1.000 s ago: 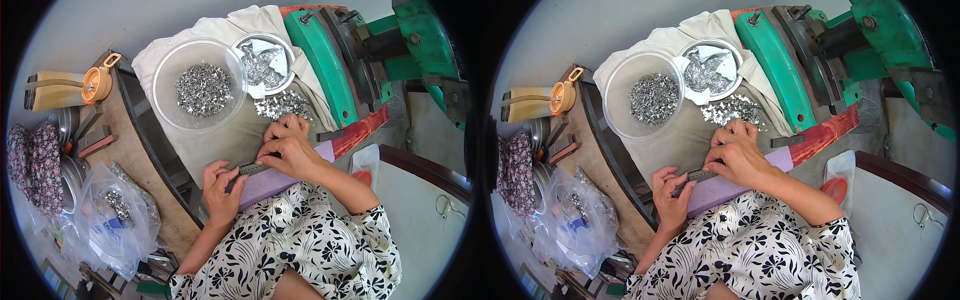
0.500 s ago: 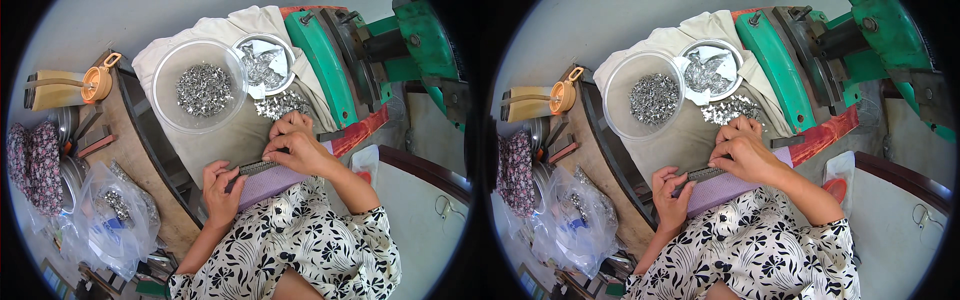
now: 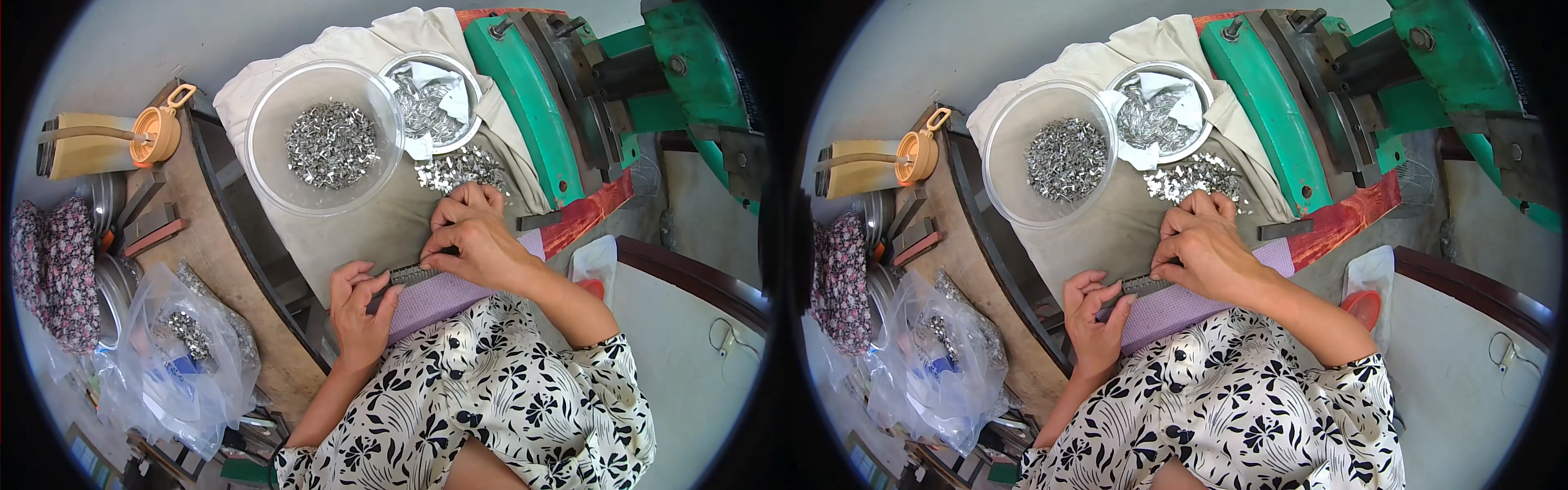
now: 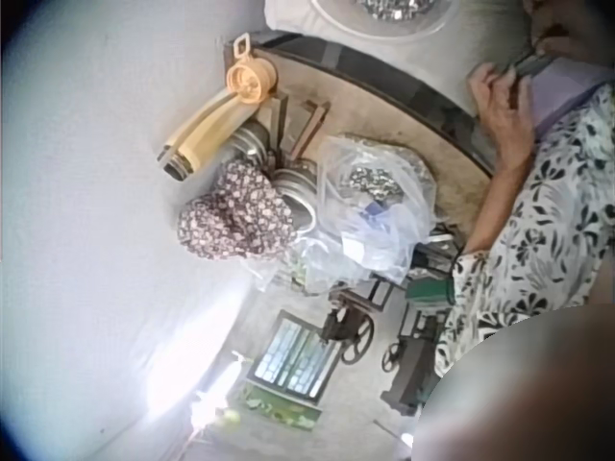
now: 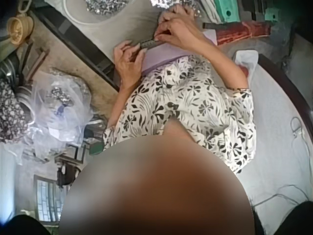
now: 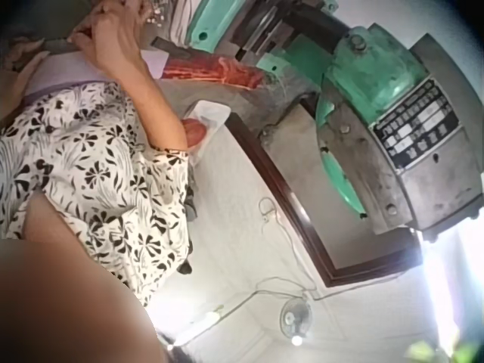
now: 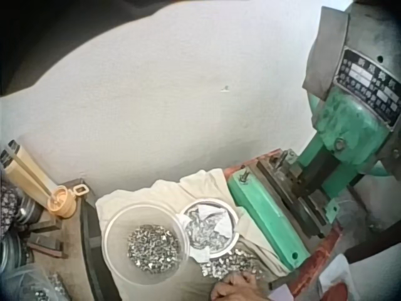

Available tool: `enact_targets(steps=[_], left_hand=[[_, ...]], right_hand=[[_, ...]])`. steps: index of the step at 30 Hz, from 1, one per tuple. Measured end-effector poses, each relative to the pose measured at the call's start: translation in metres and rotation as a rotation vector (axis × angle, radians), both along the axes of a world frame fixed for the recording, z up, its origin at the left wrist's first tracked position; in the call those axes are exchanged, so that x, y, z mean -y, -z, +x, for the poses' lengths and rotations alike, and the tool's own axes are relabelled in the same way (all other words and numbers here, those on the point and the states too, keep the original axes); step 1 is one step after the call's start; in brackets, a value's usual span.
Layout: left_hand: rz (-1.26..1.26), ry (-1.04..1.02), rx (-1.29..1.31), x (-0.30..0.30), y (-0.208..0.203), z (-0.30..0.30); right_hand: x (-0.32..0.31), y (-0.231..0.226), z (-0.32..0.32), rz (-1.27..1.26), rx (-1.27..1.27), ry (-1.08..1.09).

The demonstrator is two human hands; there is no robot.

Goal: Attaching small metal studs to a fabric strap using a manual press machine.

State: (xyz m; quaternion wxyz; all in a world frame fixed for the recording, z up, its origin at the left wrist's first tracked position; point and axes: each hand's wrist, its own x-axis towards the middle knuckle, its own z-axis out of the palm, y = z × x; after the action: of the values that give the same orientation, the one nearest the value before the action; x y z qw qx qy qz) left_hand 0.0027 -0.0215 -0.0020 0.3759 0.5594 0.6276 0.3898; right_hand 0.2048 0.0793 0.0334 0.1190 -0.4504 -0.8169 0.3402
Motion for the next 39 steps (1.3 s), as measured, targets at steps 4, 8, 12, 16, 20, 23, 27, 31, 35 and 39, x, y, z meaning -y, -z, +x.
enact_targets(steps=[4, 8, 12, 16, 20, 23, 27, 31, 35, 39], left_hand=[[0.011, -0.002, 0.002, 0.000, 0.001, -0.001], [0.028, 0.003, -0.013, 0.000, 0.002, 0.000], [-0.002, 0.002, 0.009, 0.001, 0.001, 0.000], [0.004, 0.005, 0.003, 0.001, 0.001, -0.001], [0.001, 0.002, 0.012, 0.000, 0.001, 0.000], [-0.007, 0.000, 0.023, 0.000, 0.000, 0.000], [0.011, 0.007, 0.004, 0.000, 0.000, 0.000], [0.008, 0.004, 0.002, 0.000, -0.001, 0.000], [0.037, 0.006, -0.015, -0.001, 0.002, 0.000], [0.053, 0.013, -0.038, -0.001, 0.001, 0.000]], right_hand=[[0.001, -0.001, 0.005, 0.004, -0.013, -0.007], [0.004, 0.000, 0.005, 0.030, -0.003, 0.013], [0.009, 0.004, 0.002, 0.090, 0.006, 0.049], [0.010, 0.005, 0.002, 0.095, 0.003, 0.052], [0.011, 0.006, 0.006, 0.090, -0.004, 0.044], [0.011, 0.006, 0.011, 0.106, -0.016, 0.037], [0.009, 0.007, 0.009, 0.095, -0.020, 0.035], [0.007, 0.004, 0.012, 0.092, -0.018, 0.024], [0.005, 0.002, 0.018, 0.097, -0.004, 0.021], [0.004, 0.002, 0.018, 0.065, -0.014, 0.013]])
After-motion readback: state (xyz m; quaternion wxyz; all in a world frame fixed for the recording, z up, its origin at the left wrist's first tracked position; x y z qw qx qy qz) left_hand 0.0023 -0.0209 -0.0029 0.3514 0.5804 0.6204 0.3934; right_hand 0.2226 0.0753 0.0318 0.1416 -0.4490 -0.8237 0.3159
